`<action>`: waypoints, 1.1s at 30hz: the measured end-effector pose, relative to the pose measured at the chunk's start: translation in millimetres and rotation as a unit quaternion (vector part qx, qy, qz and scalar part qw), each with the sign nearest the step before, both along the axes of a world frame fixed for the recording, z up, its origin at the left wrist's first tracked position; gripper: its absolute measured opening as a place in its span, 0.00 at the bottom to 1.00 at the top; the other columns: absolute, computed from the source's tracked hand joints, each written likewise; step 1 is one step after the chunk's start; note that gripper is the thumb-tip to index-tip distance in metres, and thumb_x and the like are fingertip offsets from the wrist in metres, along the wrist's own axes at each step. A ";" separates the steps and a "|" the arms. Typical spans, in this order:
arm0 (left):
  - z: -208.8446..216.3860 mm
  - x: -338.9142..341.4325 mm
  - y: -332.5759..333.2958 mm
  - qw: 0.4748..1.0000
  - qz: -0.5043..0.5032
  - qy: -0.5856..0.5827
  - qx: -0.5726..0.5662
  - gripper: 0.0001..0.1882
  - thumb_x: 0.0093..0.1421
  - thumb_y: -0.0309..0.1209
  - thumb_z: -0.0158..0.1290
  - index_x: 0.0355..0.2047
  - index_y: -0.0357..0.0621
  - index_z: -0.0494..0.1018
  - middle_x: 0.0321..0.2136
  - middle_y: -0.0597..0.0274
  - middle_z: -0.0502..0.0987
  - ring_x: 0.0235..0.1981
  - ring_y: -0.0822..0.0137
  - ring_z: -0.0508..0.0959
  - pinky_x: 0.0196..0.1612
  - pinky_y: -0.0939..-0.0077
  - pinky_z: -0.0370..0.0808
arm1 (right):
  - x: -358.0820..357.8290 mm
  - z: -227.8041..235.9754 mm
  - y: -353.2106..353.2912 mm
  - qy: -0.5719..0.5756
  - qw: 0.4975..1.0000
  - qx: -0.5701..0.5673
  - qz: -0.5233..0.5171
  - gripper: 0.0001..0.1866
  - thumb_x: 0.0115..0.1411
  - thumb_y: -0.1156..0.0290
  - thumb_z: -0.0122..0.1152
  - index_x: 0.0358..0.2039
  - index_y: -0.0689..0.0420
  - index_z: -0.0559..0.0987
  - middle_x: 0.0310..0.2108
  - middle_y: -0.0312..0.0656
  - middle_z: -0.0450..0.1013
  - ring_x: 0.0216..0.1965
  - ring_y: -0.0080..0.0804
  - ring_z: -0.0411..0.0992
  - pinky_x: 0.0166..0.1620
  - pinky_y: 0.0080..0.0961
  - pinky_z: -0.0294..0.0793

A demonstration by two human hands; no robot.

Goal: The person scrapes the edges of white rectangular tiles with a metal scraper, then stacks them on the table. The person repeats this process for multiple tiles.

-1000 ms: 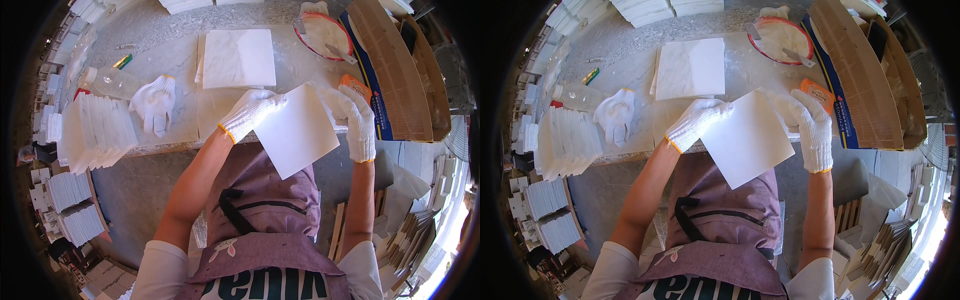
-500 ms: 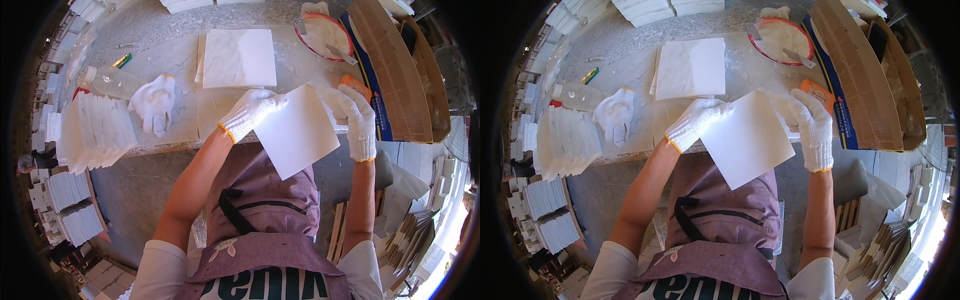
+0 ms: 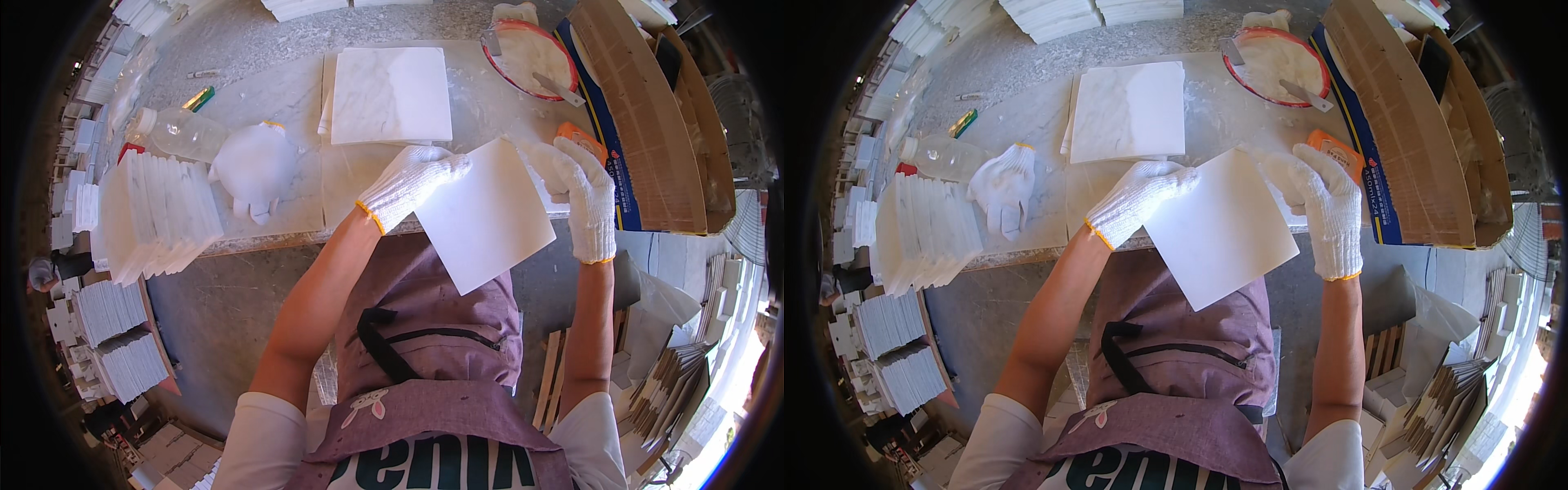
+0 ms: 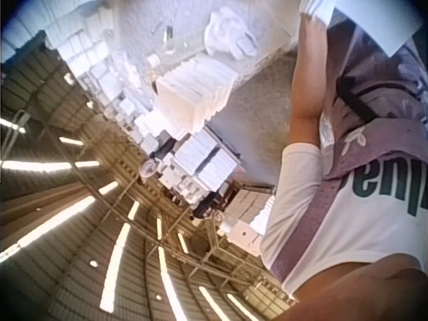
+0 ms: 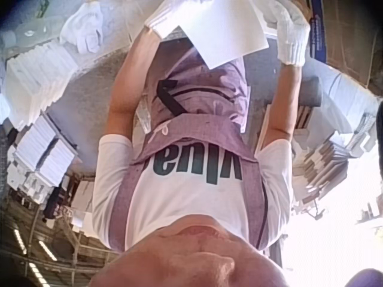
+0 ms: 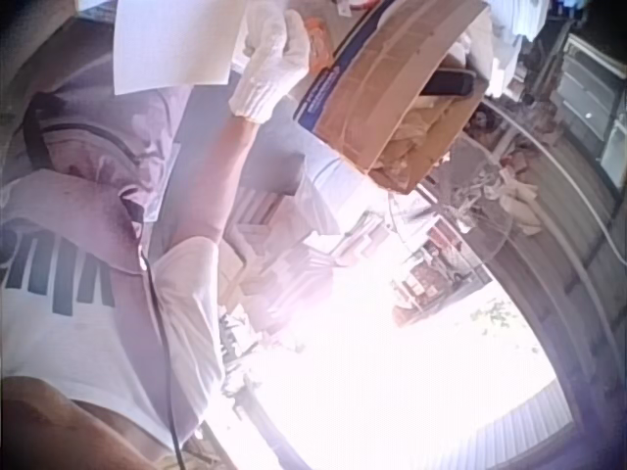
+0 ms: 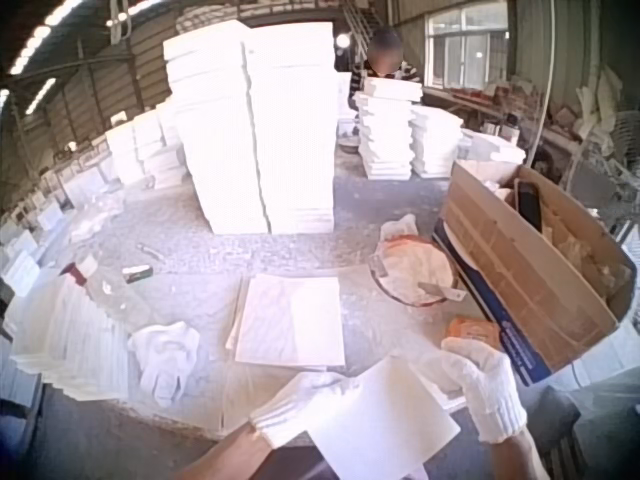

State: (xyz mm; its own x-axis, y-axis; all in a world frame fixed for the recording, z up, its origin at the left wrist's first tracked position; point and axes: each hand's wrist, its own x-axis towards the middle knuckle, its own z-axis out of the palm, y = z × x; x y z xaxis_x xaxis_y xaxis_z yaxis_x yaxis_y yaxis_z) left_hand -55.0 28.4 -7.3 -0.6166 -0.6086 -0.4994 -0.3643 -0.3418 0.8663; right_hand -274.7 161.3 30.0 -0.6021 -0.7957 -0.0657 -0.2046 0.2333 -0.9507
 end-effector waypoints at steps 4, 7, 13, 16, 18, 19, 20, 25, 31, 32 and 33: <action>-1.5 0.1 0.5 1.000 0.004 0.007 0.005 0.20 0.63 0.43 0.59 0.40 0.36 0.78 0.29 0.68 0.77 0.30 0.79 0.75 0.33 0.83 0.73 | 0.4 1.4 -0.6 0.003 1.000 0.004 -0.003 0.25 0.60 0.55 0.62 0.51 0.60 0.80 0.41 0.42 0.79 0.32 0.25 0.78 0.30 0.16 0.76; -4.3 1.2 -1.1 1.000 -0.004 0.019 0.008 0.19 0.63 0.43 0.59 0.40 0.36 0.78 0.29 0.68 0.77 0.30 0.79 0.75 0.33 0.83 0.73 | 0.1 2.4 0.2 0.006 1.000 0.002 0.002 0.25 0.60 0.55 0.62 0.51 0.60 0.80 0.41 0.42 0.79 0.32 0.25 0.78 0.30 0.16 0.76; 3.0 1.0 0.2 1.000 -0.004 0.010 0.020 0.19 0.63 0.43 0.58 0.40 0.36 0.78 0.30 0.69 0.77 0.31 0.79 0.75 0.33 0.83 0.73 | 1.2 5.7 -1.4 -0.011 1.000 -0.001 0.001 0.27 0.60 0.55 0.62 0.52 0.63 0.79 0.39 0.42 0.79 0.30 0.23 0.76 0.30 0.15 0.73; 6.6 -1.6 0.7 1.000 0.000 -0.013 0.021 0.19 0.63 0.42 0.58 0.40 0.35 0.79 0.30 0.69 0.78 0.31 0.79 0.75 0.35 0.83 0.73 | -10.2 -8.1 1.2 -0.141 0.988 -0.055 0.022 0.29 0.62 0.56 0.61 0.57 0.63 0.74 0.43 0.42 0.77 0.32 0.25 0.75 0.31 0.14 0.72; 6.9 -1.2 0.5 1.000 0.003 -0.007 0.023 0.19 0.63 0.42 0.58 0.41 0.35 0.79 0.30 0.69 0.78 0.31 0.79 0.75 0.35 0.83 0.73 | -10.8 -4.6 -2.3 -0.294 0.947 -0.107 0.065 0.30 0.62 0.58 0.62 0.60 0.63 0.70 0.45 0.41 0.75 0.36 0.27 0.74 0.32 0.15 0.73; 3.7 -0.1 0.6 1.000 0.003 0.009 0.028 0.19 0.63 0.42 0.58 0.41 0.35 0.79 0.30 0.69 0.78 0.31 0.79 0.75 0.35 0.83 0.72 | -9.3 -1.5 -4.2 -0.369 0.916 -0.130 0.087 0.31 0.62 0.59 0.62 0.61 0.63 0.68 0.46 0.41 0.74 0.37 0.28 0.74 0.32 0.15 0.73; 1.5 1.8 0.6 0.999 0.005 0.022 0.030 0.19 0.63 0.42 0.58 0.41 0.36 0.79 0.31 0.69 0.78 0.31 0.79 0.75 0.36 0.82 0.72 | -2.9 4.2 -7.7 -0.400 0.900 -0.137 0.104 0.32 0.62 0.60 0.63 0.62 0.63 0.67 0.46 0.40 0.73 0.39 0.27 0.73 0.34 0.14 0.75; -1.6 4.3 -0.4 0.999 -0.013 0.034 -0.003 0.17 0.62 0.42 0.59 0.38 0.39 0.80 0.29 0.70 0.78 0.31 0.80 0.74 0.35 0.81 0.72 | 37.4 40.4 -40.7 -0.488 0.834 -0.148 0.208 0.32 0.58 0.63 0.69 0.59 0.63 0.67 0.45 0.41 0.71 0.43 0.33 0.73 0.41 0.24 0.80; -30.3 0.0 0.5 0.988 -0.016 0.092 -0.124 0.18 0.59 0.45 0.57 0.29 0.40 0.81 0.25 0.62 0.80 0.29 0.72 0.76 0.34 0.73 0.71 | 88.4 55.1 -109.7 -0.420 0.842 -0.123 0.316 0.28 0.59 0.57 0.67 0.54 0.61 0.73 0.48 0.42 0.73 0.47 0.36 0.74 0.53 0.36 0.74; -41.4 -1.2 -1.5 0.981 -0.022 0.091 -0.171 0.18 0.58 0.44 0.57 0.29 0.40 0.81 0.26 0.60 0.80 0.29 0.71 0.76 0.34 0.73 0.72 | 97.7 53.1 -122.9 -0.336 0.871 -0.105 0.342 0.28 0.59 0.55 0.67 0.54 0.59 0.74 0.48 0.41 0.73 0.48 0.35 0.74 0.53 0.36 0.73; -39.5 -3.6 -1.4 0.964 -0.050 0.098 -0.241 0.13 0.61 0.39 0.55 0.32 0.43 0.81 0.27 0.57 0.80 0.29 0.67 0.78 0.35 0.72 0.73 | 104.1 51.8 -134.6 -0.248 0.895 -0.089 0.361 0.28 0.59 0.53 0.67 0.54 0.58 0.75 0.48 0.40 0.74 0.48 0.35 0.73 0.54 0.35 0.73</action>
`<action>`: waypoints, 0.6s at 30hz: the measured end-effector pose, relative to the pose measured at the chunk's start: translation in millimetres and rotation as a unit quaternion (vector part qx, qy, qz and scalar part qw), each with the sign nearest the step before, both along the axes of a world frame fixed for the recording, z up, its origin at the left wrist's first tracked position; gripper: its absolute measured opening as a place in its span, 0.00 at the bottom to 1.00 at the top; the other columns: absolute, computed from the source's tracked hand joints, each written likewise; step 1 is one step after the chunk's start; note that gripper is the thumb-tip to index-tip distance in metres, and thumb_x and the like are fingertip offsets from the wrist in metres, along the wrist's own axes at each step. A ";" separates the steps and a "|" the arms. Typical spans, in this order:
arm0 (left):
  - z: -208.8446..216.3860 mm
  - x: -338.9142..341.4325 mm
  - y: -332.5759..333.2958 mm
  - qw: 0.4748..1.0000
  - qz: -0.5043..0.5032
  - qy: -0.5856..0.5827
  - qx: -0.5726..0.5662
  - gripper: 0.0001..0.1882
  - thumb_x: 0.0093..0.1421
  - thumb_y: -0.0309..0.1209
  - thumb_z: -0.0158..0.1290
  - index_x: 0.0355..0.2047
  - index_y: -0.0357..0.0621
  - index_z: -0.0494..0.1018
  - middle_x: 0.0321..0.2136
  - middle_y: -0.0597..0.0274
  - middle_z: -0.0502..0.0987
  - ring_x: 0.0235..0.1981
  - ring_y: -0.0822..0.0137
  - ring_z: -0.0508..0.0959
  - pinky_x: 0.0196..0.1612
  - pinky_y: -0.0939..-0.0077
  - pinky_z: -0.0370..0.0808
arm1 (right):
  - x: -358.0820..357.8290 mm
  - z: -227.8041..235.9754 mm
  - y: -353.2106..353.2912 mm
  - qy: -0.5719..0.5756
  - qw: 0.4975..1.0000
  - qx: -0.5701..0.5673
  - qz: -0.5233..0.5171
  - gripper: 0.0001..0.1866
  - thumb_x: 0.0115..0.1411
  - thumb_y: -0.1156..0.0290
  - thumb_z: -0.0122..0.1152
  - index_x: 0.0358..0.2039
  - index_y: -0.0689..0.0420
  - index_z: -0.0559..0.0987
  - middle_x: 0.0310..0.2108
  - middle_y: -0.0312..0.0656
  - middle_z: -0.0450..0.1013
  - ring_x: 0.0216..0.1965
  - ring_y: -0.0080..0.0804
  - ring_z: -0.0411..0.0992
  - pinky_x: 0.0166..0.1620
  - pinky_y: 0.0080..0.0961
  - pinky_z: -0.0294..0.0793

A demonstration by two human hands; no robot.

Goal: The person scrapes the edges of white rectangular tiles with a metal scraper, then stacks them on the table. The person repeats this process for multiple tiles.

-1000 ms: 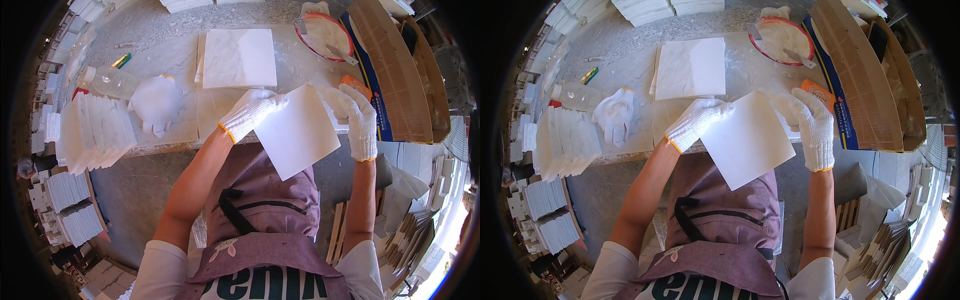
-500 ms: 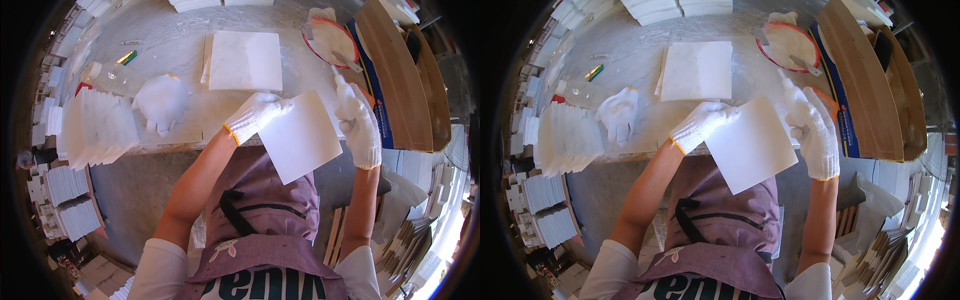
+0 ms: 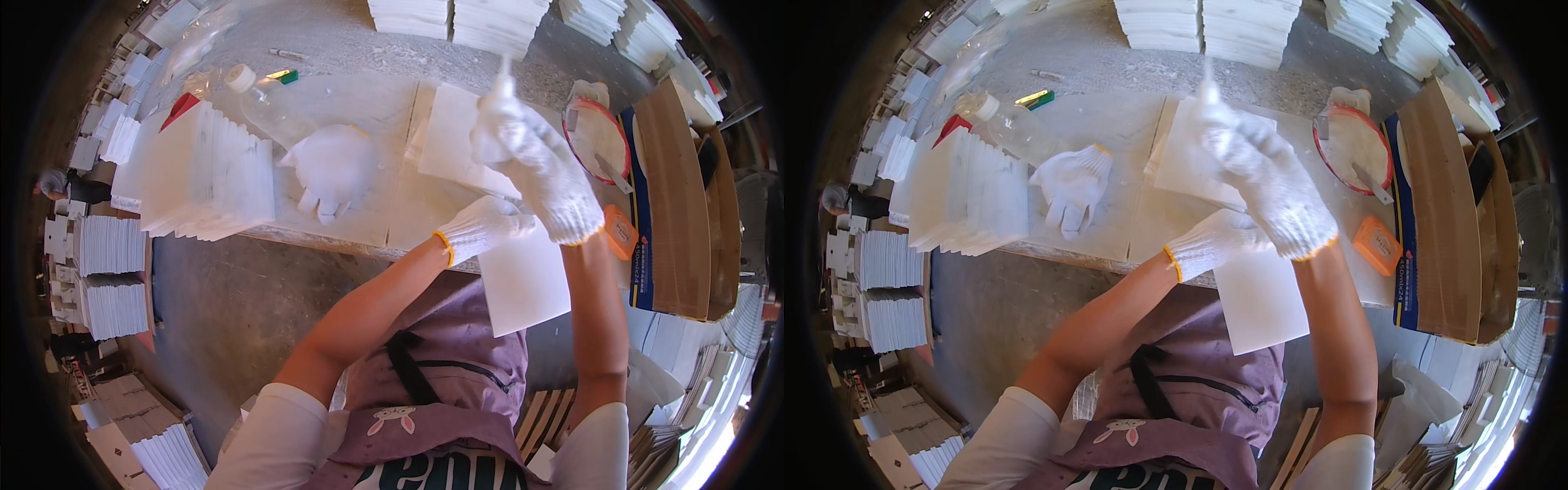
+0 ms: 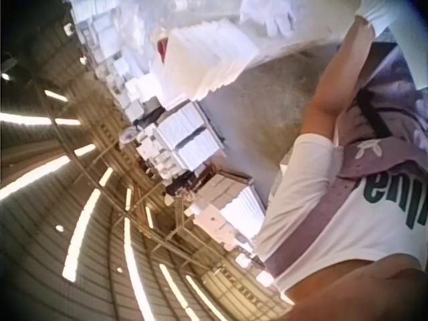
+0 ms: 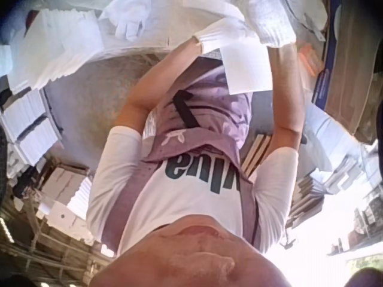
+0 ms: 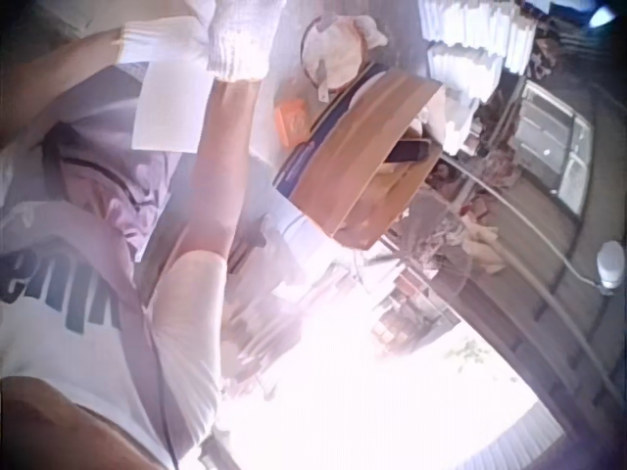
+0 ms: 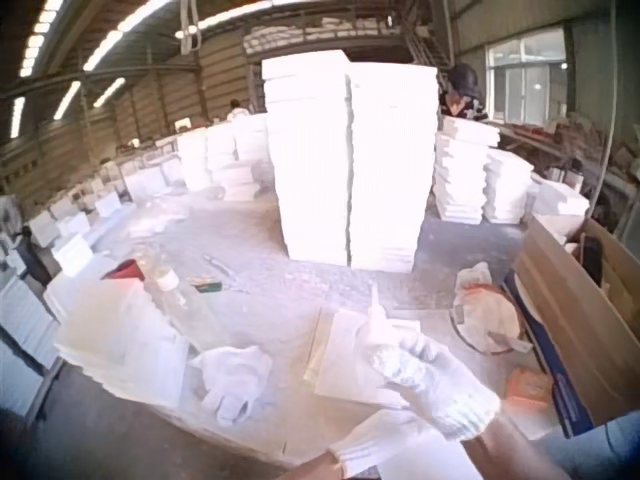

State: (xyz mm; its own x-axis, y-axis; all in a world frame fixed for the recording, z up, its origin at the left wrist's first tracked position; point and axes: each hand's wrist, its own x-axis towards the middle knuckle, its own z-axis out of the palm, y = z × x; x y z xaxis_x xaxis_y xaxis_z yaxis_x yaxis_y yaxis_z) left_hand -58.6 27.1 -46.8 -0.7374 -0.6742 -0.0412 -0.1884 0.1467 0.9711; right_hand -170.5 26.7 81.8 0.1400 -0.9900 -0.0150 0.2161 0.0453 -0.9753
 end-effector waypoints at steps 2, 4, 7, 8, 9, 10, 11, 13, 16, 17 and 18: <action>3.2 -0.5 -0.6 0.965 -0.027 -0.080 -0.247 0.09 0.62 0.35 0.54 0.33 0.44 0.81 0.27 0.57 0.80 0.30 0.64 0.79 0.36 0.71 0.74 | 17.3 -5.0 -26.5 0.145 0.989 -0.024 0.008 0.28 0.58 0.52 0.67 0.53 0.56 0.77 0.46 0.39 0.76 0.48 0.34 0.74 0.53 0.33 0.73; -28.5 -1.3 7.0 0.972 0.034 0.008 -0.231 0.07 0.62 0.30 0.52 0.35 0.44 0.78 0.30 0.56 0.79 0.34 0.58 0.78 0.41 0.67 0.74 | 47.2 -8.6 -54.1 0.241 0.969 -0.038 0.027 0.27 0.57 0.53 0.68 0.52 0.55 0.79 0.44 0.40 0.78 0.47 0.34 0.75 0.52 0.30 0.73; -44.4 -0.5 14.6 0.987 0.058 0.059 -0.136 0.08 0.62 0.30 0.48 0.39 0.42 0.74 0.37 0.52 0.77 0.41 0.53 0.76 0.46 0.63 0.73 | 79.3 -12.1 -84.8 0.442 0.891 -0.100 0.019 0.26 0.58 0.54 0.64 0.53 0.54 0.78 0.42 0.45 0.80 0.45 0.38 0.77 0.50 0.29 0.74; -40.0 3.4 6.8 0.980 0.008 0.013 -0.198 0.10 0.63 0.31 0.47 0.41 0.41 0.73 0.40 0.50 0.76 0.44 0.53 0.75 0.48 0.62 0.72 | 88.8 -8.6 -91.8 0.472 0.877 -0.085 0.021 0.25 0.58 0.52 0.62 0.52 0.54 0.78 0.42 0.46 0.80 0.44 0.40 0.77 0.50 0.30 0.74; -44.5 5.6 5.4 0.985 0.008 0.045 -0.169 0.11 0.64 0.32 0.46 0.42 0.41 0.73 0.41 0.50 0.76 0.45 0.53 0.75 0.48 0.62 0.72 | 98.1 -4.1 -98.2 0.500 0.863 -0.071 0.023 0.25 0.59 0.51 0.60 0.51 0.53 0.79 0.41 0.47 0.80 0.44 0.41 0.77 0.49 0.31 0.74; -50.3 5.4 5.7 0.987 0.004 0.036 -0.156 0.11 0.64 0.32 0.46 0.42 0.41 0.73 0.41 0.50 0.76 0.45 0.53 0.75 0.48 0.62 0.72 | 105.7 -1.4 -104.9 0.527 0.847 -0.056 0.026 0.25 0.60 0.50 0.58 0.51 0.53 0.79 0.41 0.48 0.79 0.43 0.43 0.77 0.49 0.32 0.74; -58.2 2.4 5.8 0.990 0.005 0.032 -0.134 0.11 0.64 0.32 0.46 0.42 0.41 0.73 0.41 0.50 0.76 0.45 0.53 0.75 0.48 0.62 0.72 | 111.6 -13.1 -114.1 0.543 0.835 -0.093 -0.006 0.24 0.60 0.49 0.56 0.49 0.52 0.79 0.40 0.48 0.80 0.43 0.43 0.78 0.50 0.34 0.73; -74.0 -10.3 8.5 0.995 0.003 0.022 -0.099 0.11 0.64 0.33 0.46 0.42 0.41 0.73 0.41 0.50 0.76 0.45 0.54 0.75 0.48 0.63 0.72 | 116.7 -46.0 -131.5 0.573 0.800 -0.161 -0.079 0.24 0.61 0.47 0.53 0.47 0.52 0.79 0.36 0.47 0.80 0.43 0.44 0.78 0.51 0.36 0.72; -93.6 -17.5 12.6 0.997 0.014 -0.002 -0.080 0.12 0.64 0.33 0.46 0.42 0.41 0.73 0.41 0.50 0.76 0.45 0.55 0.76 0.48 0.63 0.72 | 133.5 -51.4 -140.1 0.574 0.804 -0.133 -0.084 0.22 0.63 0.49 0.51 0.45 0.53 0.77 0.34 0.49 0.80 0.41 0.45 0.78 0.53 0.38 0.68; -96.9 -18.0 14.2 0.997 0.017 -0.010 -0.079 0.12 0.64 0.33 0.46 0.42 0.41 0.73 0.41 0.50 0.76 0.45 0.55 0.76 0.48 0.63 0.72 | 136.5 -52.9 -141.1 0.594 0.790 -0.136 -0.065 0.19 0.63 0.52 0.52 0.46 0.52 0.77 0.38 0.49 0.79 0.40 0.44 0.78 0.54 0.40 0.67; -100.4 -18.4 15.1 0.997 0.020 -0.015 -0.078 0.12 0.65 0.33 0.46 0.42 0.41 0.73 0.41 0.50 0.76 0.45 0.55 0.76 0.48 0.63 0.72 | 138.9 -54.3 -141.5 0.614 0.776 -0.139 -0.047 0.17 0.63 0.55 0.53 0.47 0.50 0.76 0.42 0.49 0.78 0.40 0.43 0.78 0.54 0.41 0.66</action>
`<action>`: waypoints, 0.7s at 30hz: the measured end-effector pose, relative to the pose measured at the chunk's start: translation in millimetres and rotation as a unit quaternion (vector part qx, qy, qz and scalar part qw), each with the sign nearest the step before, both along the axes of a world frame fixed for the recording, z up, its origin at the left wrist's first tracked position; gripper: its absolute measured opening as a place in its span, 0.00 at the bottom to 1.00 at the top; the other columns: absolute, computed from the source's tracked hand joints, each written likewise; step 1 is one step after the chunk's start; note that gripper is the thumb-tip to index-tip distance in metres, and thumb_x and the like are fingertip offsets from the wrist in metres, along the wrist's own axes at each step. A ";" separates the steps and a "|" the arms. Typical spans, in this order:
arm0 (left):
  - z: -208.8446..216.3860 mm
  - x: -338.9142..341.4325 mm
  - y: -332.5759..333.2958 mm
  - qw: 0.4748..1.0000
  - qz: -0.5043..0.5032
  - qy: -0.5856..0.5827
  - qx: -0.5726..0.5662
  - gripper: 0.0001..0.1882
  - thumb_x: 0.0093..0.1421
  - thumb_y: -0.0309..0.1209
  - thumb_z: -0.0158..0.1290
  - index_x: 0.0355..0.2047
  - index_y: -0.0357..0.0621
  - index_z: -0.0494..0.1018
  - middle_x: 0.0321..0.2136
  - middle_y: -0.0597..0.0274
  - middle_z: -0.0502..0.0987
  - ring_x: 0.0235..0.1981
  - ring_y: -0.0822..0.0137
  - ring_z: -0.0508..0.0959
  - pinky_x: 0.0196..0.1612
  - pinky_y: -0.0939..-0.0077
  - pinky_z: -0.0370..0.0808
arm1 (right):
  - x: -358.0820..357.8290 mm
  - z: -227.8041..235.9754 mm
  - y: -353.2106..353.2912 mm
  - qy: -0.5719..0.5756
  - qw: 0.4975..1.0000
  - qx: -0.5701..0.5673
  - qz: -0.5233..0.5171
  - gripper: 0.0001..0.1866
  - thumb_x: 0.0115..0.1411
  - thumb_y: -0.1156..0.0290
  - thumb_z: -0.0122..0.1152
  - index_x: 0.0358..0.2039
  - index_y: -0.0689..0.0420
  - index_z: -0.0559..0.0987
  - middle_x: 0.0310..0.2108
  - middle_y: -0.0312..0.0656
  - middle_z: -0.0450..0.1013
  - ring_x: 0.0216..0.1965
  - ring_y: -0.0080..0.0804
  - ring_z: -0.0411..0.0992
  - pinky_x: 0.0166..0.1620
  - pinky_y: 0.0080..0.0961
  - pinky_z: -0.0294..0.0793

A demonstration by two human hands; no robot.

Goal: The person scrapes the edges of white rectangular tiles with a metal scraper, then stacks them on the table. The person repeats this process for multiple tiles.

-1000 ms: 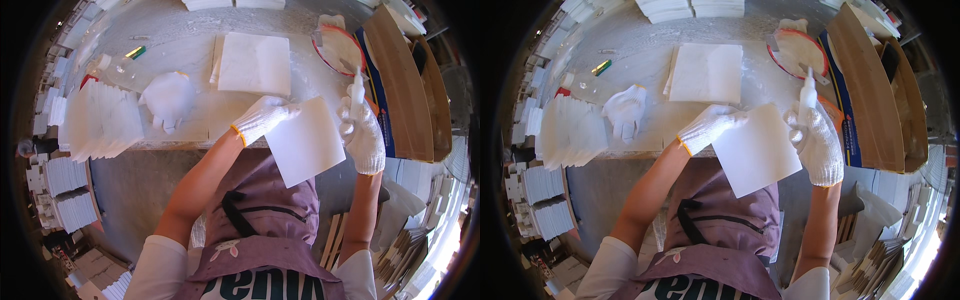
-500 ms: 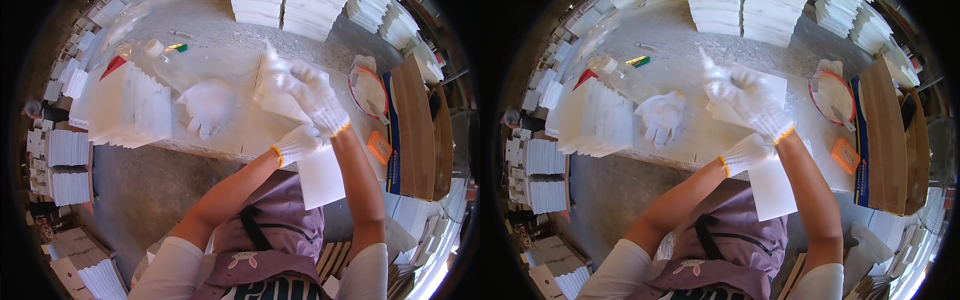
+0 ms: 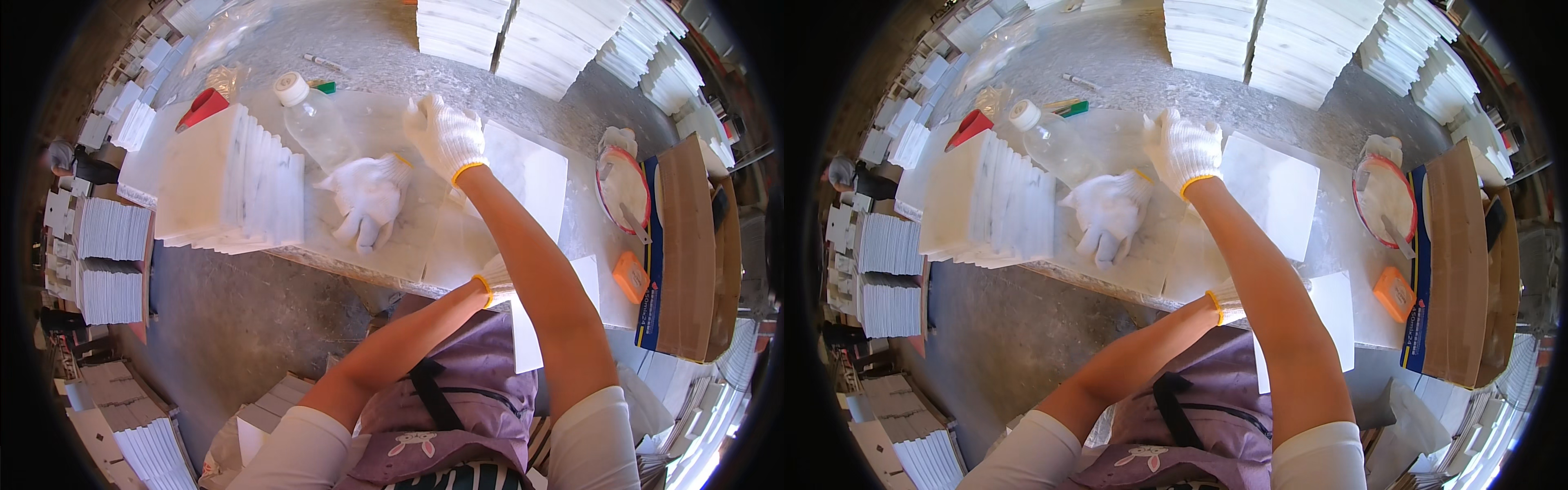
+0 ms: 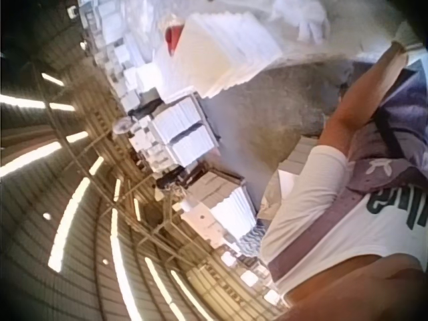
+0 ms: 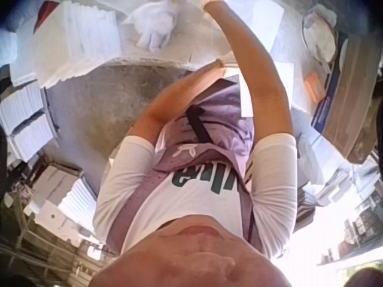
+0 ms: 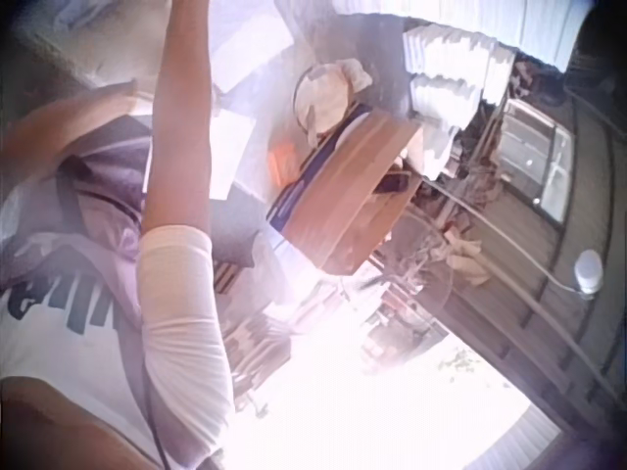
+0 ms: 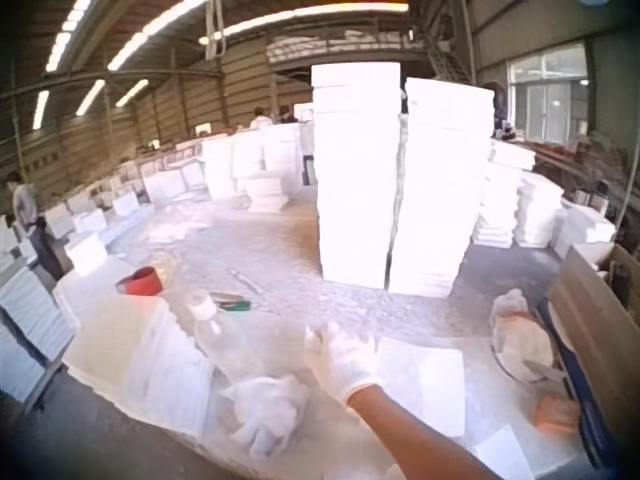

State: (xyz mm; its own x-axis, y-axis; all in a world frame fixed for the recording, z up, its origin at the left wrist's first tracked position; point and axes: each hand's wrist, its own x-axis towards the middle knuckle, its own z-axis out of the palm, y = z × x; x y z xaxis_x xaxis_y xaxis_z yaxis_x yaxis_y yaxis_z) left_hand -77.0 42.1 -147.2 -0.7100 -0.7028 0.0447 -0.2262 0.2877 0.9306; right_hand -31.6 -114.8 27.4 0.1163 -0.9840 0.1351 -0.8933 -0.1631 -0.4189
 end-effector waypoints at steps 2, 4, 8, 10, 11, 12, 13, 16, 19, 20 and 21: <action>-5.0 -1.5 0.0 1.000 0.005 -0.008 -0.002 0.12 0.65 0.33 0.46 0.42 0.41 0.73 0.41 0.50 0.76 0.45 0.55 0.76 0.48 0.63 0.72 | -0.5 -7.2 1.0 0.094 0.994 -0.026 0.039 0.15 0.62 0.61 0.54 0.49 0.46 0.75 0.50 0.49 0.73 0.39 0.41 0.78 0.54 0.44 0.65; -7.6 -4.4 0.6 1.000 0.007 -0.015 -0.004 0.12 0.65 0.34 0.46 0.42 0.41 0.73 0.40 0.50 0.77 0.45 0.56 0.76 0.48 0.64 0.72 | -8.4 -18.2 4.5 0.226 0.965 -0.093 0.092 0.19 0.60 0.67 0.56 0.52 0.41 0.73 0.60 0.49 0.66 0.39 0.37 0.79 0.53 0.46 0.65; -10.1 -1.4 -2.4 1.000 0.004 -0.028 -0.001 0.12 0.65 0.34 0.46 0.43 0.41 0.73 0.40 0.50 0.77 0.44 0.57 0.76 0.48 0.64 0.72 | -6.3 -13.6 9.4 0.251 0.962 -0.073 0.076 0.27 0.57 0.71 0.57 0.57 0.34 0.70 0.65 0.43 0.58 0.42 0.33 0.78 0.56 0.49 0.64; -10.1 0.7 -2.6 0.999 0.000 -0.033 0.002 0.13 0.65 0.34 0.45 0.43 0.40 0.73 0.40 0.50 0.77 0.44 0.57 0.77 0.48 0.64 0.72 | -5.7 -11.8 10.6 0.243 0.965 -0.060 0.075 0.28 0.58 0.69 0.57 0.59 0.33 0.69 0.64 0.43 0.60 0.45 0.34 0.77 0.58 0.50 0.63; -8.6 0.7 -3.1 0.999 -0.004 -0.035 0.000 0.13 0.65 0.34 0.45 0.43 0.40 0.73 0.40 0.50 0.77 0.44 0.58 0.77 0.48 0.65 0.72 | -6.7 -11.4 11.2 0.225 0.969 -0.061 0.077 0.28 0.59 0.69 0.57 0.59 0.32 0.69 0.64 0.43 0.60 0.46 0.34 0.76 0.59 0.51 0.62; -7.2 1.6 -4.4 0.999 -0.007 -0.037 -0.001 0.13 0.66 0.34 0.45 0.43 0.40 0.73 0.40 0.50 0.77 0.44 0.58 0.77 0.48 0.65 0.72 | -8.1 -10.7 12.0 0.207 0.973 -0.061 0.078 0.27 0.59 0.68 0.57 0.59 0.32 0.68 0.64 0.43 0.60 0.47 0.34 0.76 0.60 0.52 0.61; -5.3 1.4 -4.3 0.999 -0.011 -0.037 -0.002 0.13 0.66 0.34 0.45 0.43 0.40 0.73 0.40 0.50 0.77 0.44 0.58 0.77 0.47 0.65 0.72 | -10.8 -9.7 12.7 0.189 0.977 -0.062 0.078 0.27 0.60 0.68 0.56 0.60 0.31 0.68 0.64 0.43 0.60 0.48 0.35 0.75 0.61 0.53 0.61; 2.0 6.1 -7.9 0.999 -0.024 -0.027 -0.009 0.13 0.66 0.35 0.45 0.43 0.40 0.73 0.40 0.50 0.77 0.44 0.59 0.77 0.47 0.65 0.73 | -22.9 2.2 18.9 0.177 0.973 -0.122 0.085 0.27 0.62 0.62 0.57 0.62 0.39 0.67 0.62 0.46 0.65 0.51 0.38 0.74 0.62 0.50 0.60; 21.1 12.4 -9.1 0.994 -0.027 -0.005 -0.108 0.13 0.66 0.35 0.45 0.43 0.40 0.74 0.40 0.50 0.77 0.44 0.60 0.77 0.47 0.66 0.73 | -30.7 21.1 33.6 0.019 0.993 -0.110 -0.029 0.35 0.59 0.59 0.63 0.65 0.52 0.64 0.56 0.48 0.72 0.54 0.42 0.73 0.61 0.43 0.64; 29.3 18.0 -9.3 0.986 -0.008 -0.005 -0.168 0.13 0.66 0.35 0.45 0.43 0.40 0.74 0.40 0.50 0.77 0.44 0.60 0.77 0.47 0.66 0.73 | -34.3 35.5 49.9 -0.030 0.991 -0.131 -0.016 0.38 0.57 0.59 0.66 0.65 0.56 0.63 0.55 0.49 0.73 0.54 0.43 0.73 0.61 0.40 0.65; 37.1 23.2 -9.2 0.978 0.016 -0.003 -0.207 0.13 0.66 0.35 0.45 0.44 0.40 0.74 0.40 0.50 0.77 0.44 0.60 0.77 0.47 0.66 0.73 | -44.2 54.2 75.8 -0.078 0.986 -0.150 -0.001 0.41 0.55 0.59 0.69 0.65 0.59 0.62 0.53 0.50 0.74 0.54 0.44 0.73 0.60 0.38 0.67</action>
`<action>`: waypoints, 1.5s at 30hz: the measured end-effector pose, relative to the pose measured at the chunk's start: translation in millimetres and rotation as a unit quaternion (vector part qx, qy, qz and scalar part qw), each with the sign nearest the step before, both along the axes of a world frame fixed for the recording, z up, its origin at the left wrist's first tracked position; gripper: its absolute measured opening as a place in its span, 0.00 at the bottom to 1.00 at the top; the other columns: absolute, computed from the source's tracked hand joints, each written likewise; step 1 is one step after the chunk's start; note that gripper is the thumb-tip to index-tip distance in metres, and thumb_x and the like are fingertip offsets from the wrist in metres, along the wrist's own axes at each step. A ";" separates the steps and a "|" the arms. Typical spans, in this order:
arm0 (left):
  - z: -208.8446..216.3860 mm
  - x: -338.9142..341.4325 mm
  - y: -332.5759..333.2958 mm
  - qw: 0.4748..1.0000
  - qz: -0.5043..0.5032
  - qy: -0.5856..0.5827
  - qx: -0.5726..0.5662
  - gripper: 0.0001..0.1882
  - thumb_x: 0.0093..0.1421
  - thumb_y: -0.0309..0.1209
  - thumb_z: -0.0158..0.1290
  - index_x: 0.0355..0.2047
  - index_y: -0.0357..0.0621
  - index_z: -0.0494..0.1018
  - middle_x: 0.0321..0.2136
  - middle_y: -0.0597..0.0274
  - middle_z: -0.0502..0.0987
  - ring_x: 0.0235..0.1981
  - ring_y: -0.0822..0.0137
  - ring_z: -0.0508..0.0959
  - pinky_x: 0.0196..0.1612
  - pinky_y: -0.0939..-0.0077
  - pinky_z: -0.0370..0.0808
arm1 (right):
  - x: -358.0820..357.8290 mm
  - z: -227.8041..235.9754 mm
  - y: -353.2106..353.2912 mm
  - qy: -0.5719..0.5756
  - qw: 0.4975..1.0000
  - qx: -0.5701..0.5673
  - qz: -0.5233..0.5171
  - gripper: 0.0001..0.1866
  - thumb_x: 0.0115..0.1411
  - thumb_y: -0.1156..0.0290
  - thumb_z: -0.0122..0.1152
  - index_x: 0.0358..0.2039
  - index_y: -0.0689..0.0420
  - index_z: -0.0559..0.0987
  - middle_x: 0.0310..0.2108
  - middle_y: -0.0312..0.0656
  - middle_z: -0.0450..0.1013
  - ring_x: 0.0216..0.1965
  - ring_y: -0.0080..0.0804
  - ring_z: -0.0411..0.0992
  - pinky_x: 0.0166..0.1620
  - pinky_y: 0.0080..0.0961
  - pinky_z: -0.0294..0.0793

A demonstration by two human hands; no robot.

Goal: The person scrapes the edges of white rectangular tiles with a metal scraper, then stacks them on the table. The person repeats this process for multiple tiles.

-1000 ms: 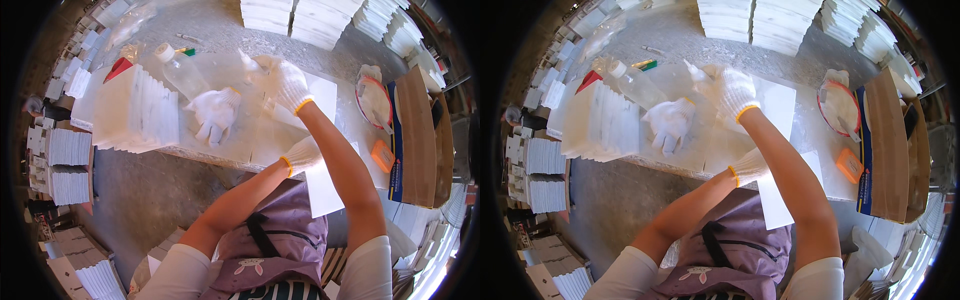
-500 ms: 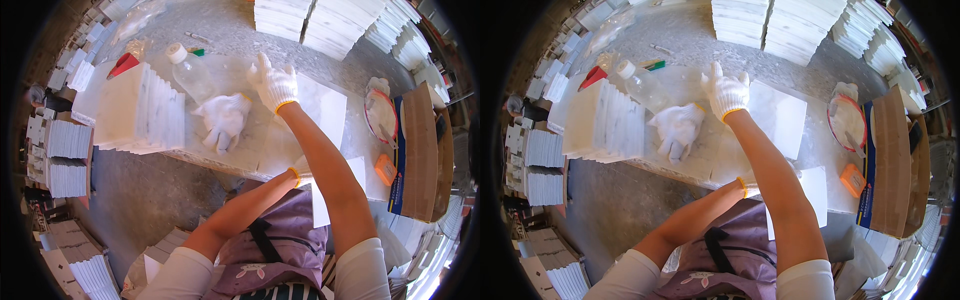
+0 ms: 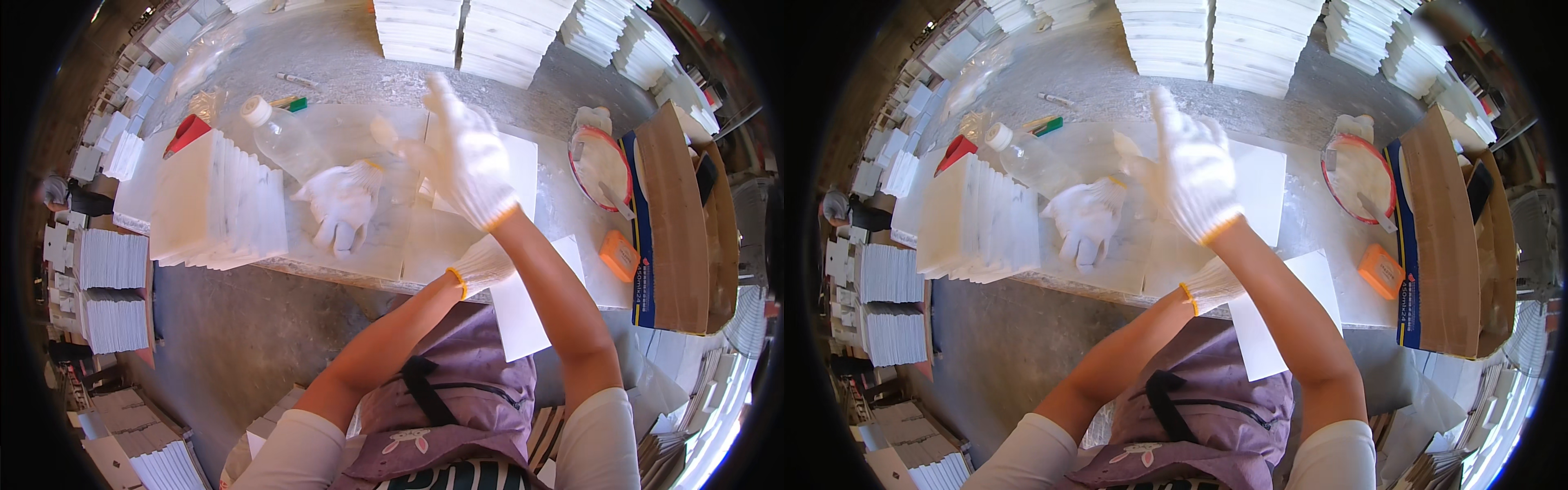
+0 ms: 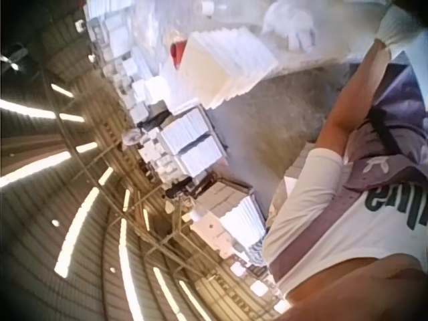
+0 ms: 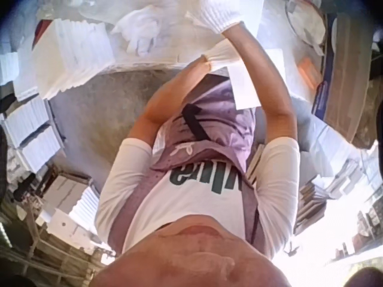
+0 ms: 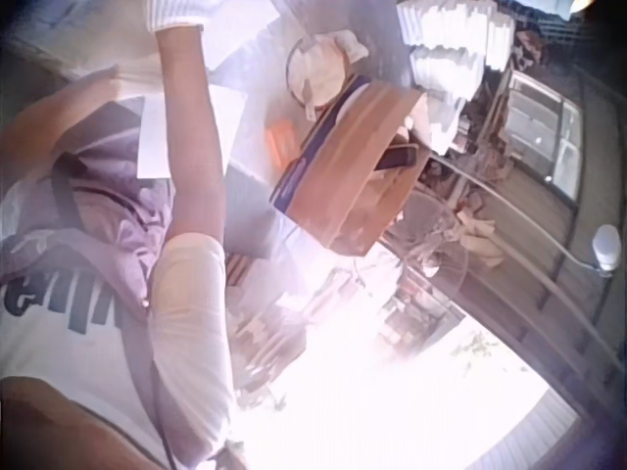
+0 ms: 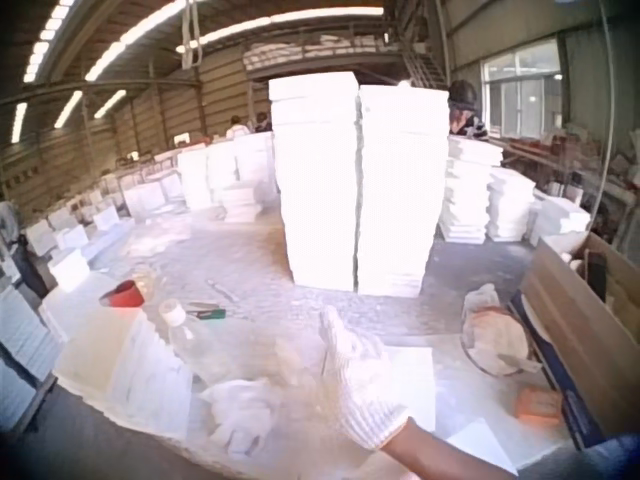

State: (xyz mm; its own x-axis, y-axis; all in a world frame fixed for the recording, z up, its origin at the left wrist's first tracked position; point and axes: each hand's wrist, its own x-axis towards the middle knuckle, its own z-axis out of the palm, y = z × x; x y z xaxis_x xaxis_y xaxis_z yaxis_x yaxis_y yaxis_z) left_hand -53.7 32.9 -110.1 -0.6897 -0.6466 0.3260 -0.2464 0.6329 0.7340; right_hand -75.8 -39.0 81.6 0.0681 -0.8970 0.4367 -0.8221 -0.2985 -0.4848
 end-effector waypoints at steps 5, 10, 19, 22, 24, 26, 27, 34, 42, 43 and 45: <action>71.1 -5.4 -5.3 0.932 -0.012 -0.013 0.361 0.20 0.61 0.45 0.52 0.32 0.37 0.77 0.23 0.55 0.75 0.27 0.62 0.74 0.35 0.65 0.71 | -100.9 4.8 105.4 -0.129 0.987 -0.007 -0.095 0.42 0.53 0.73 0.71 0.67 0.60 0.61 0.60 0.51 0.69 0.60 0.37 0.69 0.61 0.30 0.67; 91.4 3.9 -8.6 0.864 -0.032 -0.034 0.501 0.18 0.62 0.44 0.58 0.36 0.39 0.81 0.28 0.72 0.76 0.30 0.80 0.72 0.34 0.81 0.70 | -193.5 -50.6 202.3 -0.135 0.946 0.174 -0.237 0.40 0.59 0.65 0.64 0.68 0.61 0.57 0.61 0.57 0.67 0.60 0.48 0.69 0.60 0.35 0.68; 102.3 19.9 1.5 0.903 -0.075 -0.029 0.422 0.17 0.61 0.42 0.56 0.36 0.39 0.82 0.26 0.65 0.80 0.30 0.75 0.73 0.35 0.72 0.71 | -205.3 -103.2 271.9 -0.519 0.724 0.454 -0.028 0.39 0.52 0.46 0.72 0.54 0.65 0.75 0.39 0.38 0.77 0.35 0.26 0.75 0.33 0.24 0.75; 95.6 23.2 -3.5 0.903 -0.159 -0.025 0.398 0.18 0.60 0.42 0.56 0.34 0.36 0.81 0.25 0.58 0.80 0.29 0.70 0.75 0.34 0.69 0.72 | -171.0 -93.0 275.0 -0.538 0.753 0.378 0.027 0.42 0.53 0.39 0.68 0.54 0.64 0.74 0.42 0.39 0.76 0.37 0.24 0.75 0.33 0.20 0.75; 138.8 16.5 -8.8 0.924 -0.088 -0.107 0.356 0.18 0.60 0.41 0.56 0.33 0.36 0.80 0.25 0.58 0.79 0.28 0.69 0.75 0.34 0.68 0.72 | -164.1 -83.0 271.6 -0.553 0.739 0.384 0.015 0.39 0.54 0.45 0.67 0.56 0.64 0.72 0.45 0.42 0.74 0.42 0.28 0.73 0.39 0.22 0.72; 159.7 19.5 -22.7 0.937 -0.071 -0.122 0.319 0.17 0.60 0.41 0.55 0.35 0.36 0.80 0.26 0.58 0.79 0.29 0.69 0.75 0.34 0.68 0.72 | -146.4 -72.5 254.4 -0.584 0.709 0.396 0.005 0.37 0.55 0.52 0.66 0.58 0.64 0.70 0.49 0.44 0.72 0.46 0.31 0.71 0.44 0.25 0.70; 161.3 19.1 -32.8 0.942 -0.054 -0.090 0.320 0.17 0.60 0.41 0.55 0.35 0.37 0.80 0.27 0.58 0.79 0.29 0.67 0.75 0.35 0.67 0.72 | -138.1 -66.5 246.9 -0.604 0.695 0.390 -0.009 0.36 0.56 0.55 0.66 0.58 0.64 0.70 0.51 0.45 0.71 0.49 0.33 0.70 0.47 0.26 0.68; 178.8 26.1 -78.0 0.977 0.200 -0.013 0.067 0.12 0.56 0.36 0.56 0.31 0.38 0.74 0.31 0.44 0.75 0.34 0.46 0.76 0.38 0.56 0.73 | -63.3 -26.8 194.0 -0.728 0.617 0.274 -0.116 0.32 0.60 0.76 0.62 0.64 0.64 0.64 0.65 0.54 0.63 0.65 0.44 0.63 0.66 0.34 0.60; 127.3 39.6 -74.3 0.926 0.315 -0.052 -0.200 0.13 0.48 0.35 0.59 0.33 0.42 0.75 0.39 0.49 0.74 0.34 0.47 0.76 0.35 0.53 0.73 | -53.0 -101.0 148.8 -0.689 0.689 0.222 -0.031 0.29 0.65 0.58 0.60 0.62 0.58 0.67 0.61 0.43 0.66 0.58 0.32 0.66 0.47 0.27 0.79; 126.5 38.4 -72.1 0.920 0.328 -0.066 -0.202 0.14 0.48 0.35 0.59 0.34 0.43 0.76 0.39 0.50 0.73 0.34 0.48 0.76 0.35 0.54 0.73 | -55.4 -115.5 145.7 -0.673 0.709 0.212 -0.010 0.30 0.65 0.58 0.59 0.63 0.58 0.66 0.61 0.43 0.65 0.59 0.33 0.65 0.49 0.28 0.79; 120.3 40.8 -66.3 0.924 0.320 -0.102 -0.184 0.16 0.48 0.36 0.60 0.37 0.43 0.76 0.42 0.51 0.73 0.38 0.48 0.75 0.38 0.53 0.72 | -41.1 -104.6 143.7 -0.675 0.708 0.209 -0.005 0.30 0.66 0.57 0.57 0.64 0.58 0.64 0.62 0.43 0.63 0.59 0.34 0.65 0.53 0.29 0.77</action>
